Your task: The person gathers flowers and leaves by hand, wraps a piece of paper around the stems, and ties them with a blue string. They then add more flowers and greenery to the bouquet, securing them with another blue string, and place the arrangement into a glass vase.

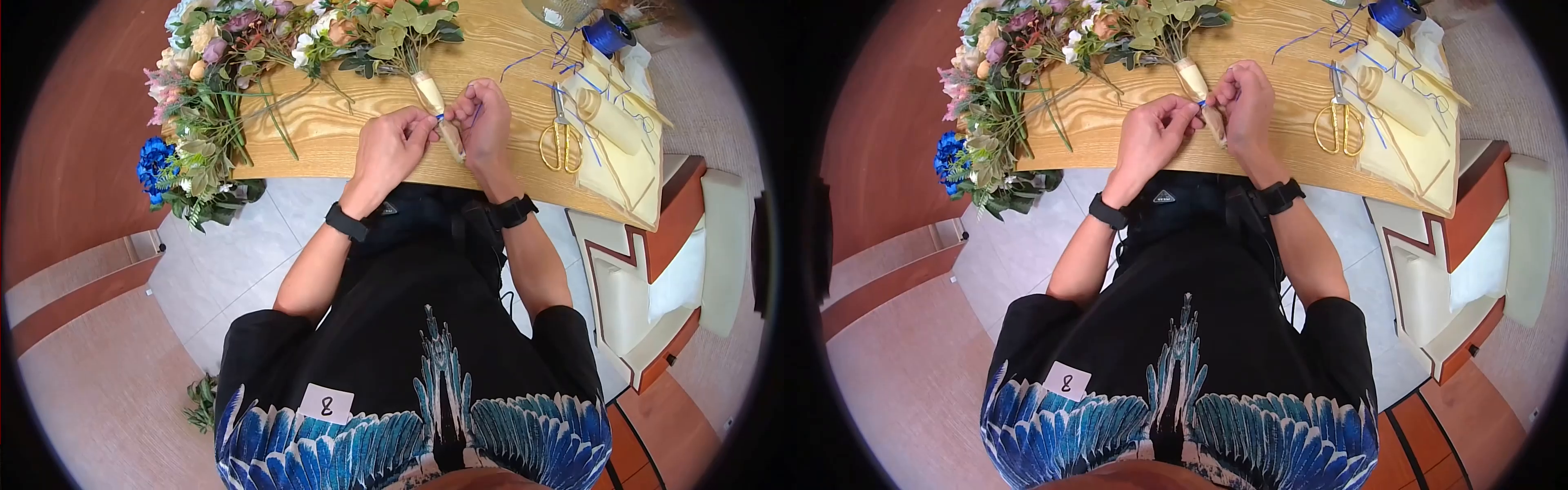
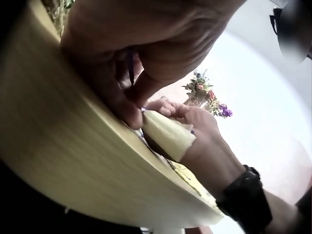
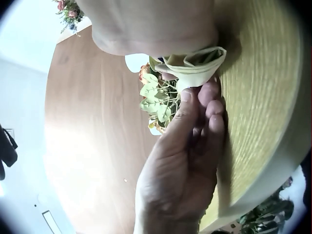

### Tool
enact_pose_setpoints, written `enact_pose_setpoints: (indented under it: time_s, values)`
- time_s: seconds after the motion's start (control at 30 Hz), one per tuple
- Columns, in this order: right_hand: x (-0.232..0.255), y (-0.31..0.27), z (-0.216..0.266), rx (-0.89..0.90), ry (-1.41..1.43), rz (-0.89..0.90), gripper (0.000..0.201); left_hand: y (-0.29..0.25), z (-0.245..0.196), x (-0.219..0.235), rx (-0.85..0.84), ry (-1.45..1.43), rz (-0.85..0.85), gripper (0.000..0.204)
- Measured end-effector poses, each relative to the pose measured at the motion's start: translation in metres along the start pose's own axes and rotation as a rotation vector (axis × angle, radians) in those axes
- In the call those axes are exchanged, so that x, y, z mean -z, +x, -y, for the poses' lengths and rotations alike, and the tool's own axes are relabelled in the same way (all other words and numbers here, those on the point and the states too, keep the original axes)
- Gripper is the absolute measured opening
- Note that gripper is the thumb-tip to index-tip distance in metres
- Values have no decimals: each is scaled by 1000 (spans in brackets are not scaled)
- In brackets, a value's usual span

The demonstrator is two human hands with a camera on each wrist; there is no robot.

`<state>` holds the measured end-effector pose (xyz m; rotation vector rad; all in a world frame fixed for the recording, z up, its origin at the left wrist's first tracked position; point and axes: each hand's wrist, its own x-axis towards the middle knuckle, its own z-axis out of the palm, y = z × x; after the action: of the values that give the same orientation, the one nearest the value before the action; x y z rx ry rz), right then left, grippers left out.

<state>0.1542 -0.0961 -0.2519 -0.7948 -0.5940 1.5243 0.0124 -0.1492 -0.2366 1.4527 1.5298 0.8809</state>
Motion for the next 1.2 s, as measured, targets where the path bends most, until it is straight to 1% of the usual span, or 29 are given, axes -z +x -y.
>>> enact_pose_setpoints:
  time_s: [0.03, 0.1, 0.13, 0.2, 0.23, 0.3, 0.33, 0.4, 0.43, 0.5, 0.53, 0.6, 0.67, 0.73, 0.77, 0.83, 0.87, 0.93, 1.0, 1.07, 1.13, 1.17, 1.2]
  values:
    - [1, -1, -1, -6, 0, 1, 12, -5, -9, 3, 5, 0, -2, 19]
    - [2, 1, -3, -27, -13, -2, 12, -10, -22, 8, -244, 353, -61, 17]
    - [3, 0, -5, -32, -9, -6, 12, -9, -17, 7, -240, 357, -57, 17]
    - [1, 2, -7, -9, -47, 6, 12, 1, -7, 4, -473, 383, -124, 17]
    - [1, 4, -6, -4, -45, 5, 12, 3, -2, 3, -478, 384, -123, 17]
    - [1, 4, -5, -14, -55, -6, 13, 5, -1, 3, -498, 282, -38, 21]
    - [2, 3, -5, -15, -53, -10, 13, 4, -1, 2, -497, 283, -33, 21]
    - [0, 5, -2, -56, 2, -28, 15, 8, 0, -1, -385, -103, 28, 16]
    - [1, 5, -3, -57, 4, -33, 15, 7, 2, -4, -382, -102, 33, 16]
    - [2, 7, -3, -67, 47, -42, 17, 10, 4, -9, -27, -630, 85, 23]
    - [3, 9, -2, -63, 46, -42, 17, 13, 5, -8, -30, -631, 86, 23]
    - [2, 8, 0, -116, 103, -96, 19, 13, 6, -5, -42, -706, 141, 28]
    - [-1, 6, 3, -129, 109, -111, 19, 11, 6, -8, -35, -689, 112, 28]
    - [-2, 4, 3, -145, 117, -126, 19, 9, 11, -14, -19, -892, 53, 28]
    - [-2, 5, 3, -162, 126, -147, 19, 9, 12, -14, -22, -891, 51, 28]
    - [1, 4, 2, -183, 139, -175, 19, 7, 16, -12, 7, -1028, 101, 27]
    - [3, 6, 2, -209, 149, -164, 18, 6, 18, -11, 9, -1028, 98, 27]
    - [5, 11, 1, -234, 157, -145, 18, 9, 22, -10, -11, -1049, 161, 27]
    - [5, 13, 2, -290, 187, -145, 18, 6, 21, -13, -23, -1074, 140, 26]
    - [6, 11, 3, -293, 187, -131, 18, 4, 22, -14, -28, -1099, 125, 26]
    - [6, 13, 3, -299, 181, -106, 17, 3, 26, -12, -66, -1008, 168, 26]
    - [7, 13, 4, -306, 167, -85, 18, 1, 26, -11, -63, -1009, 165, 26]
    - [6, 14, 4, -310, 153, -60, 18, 0, 26, -10, -72, -942, 169, 26]
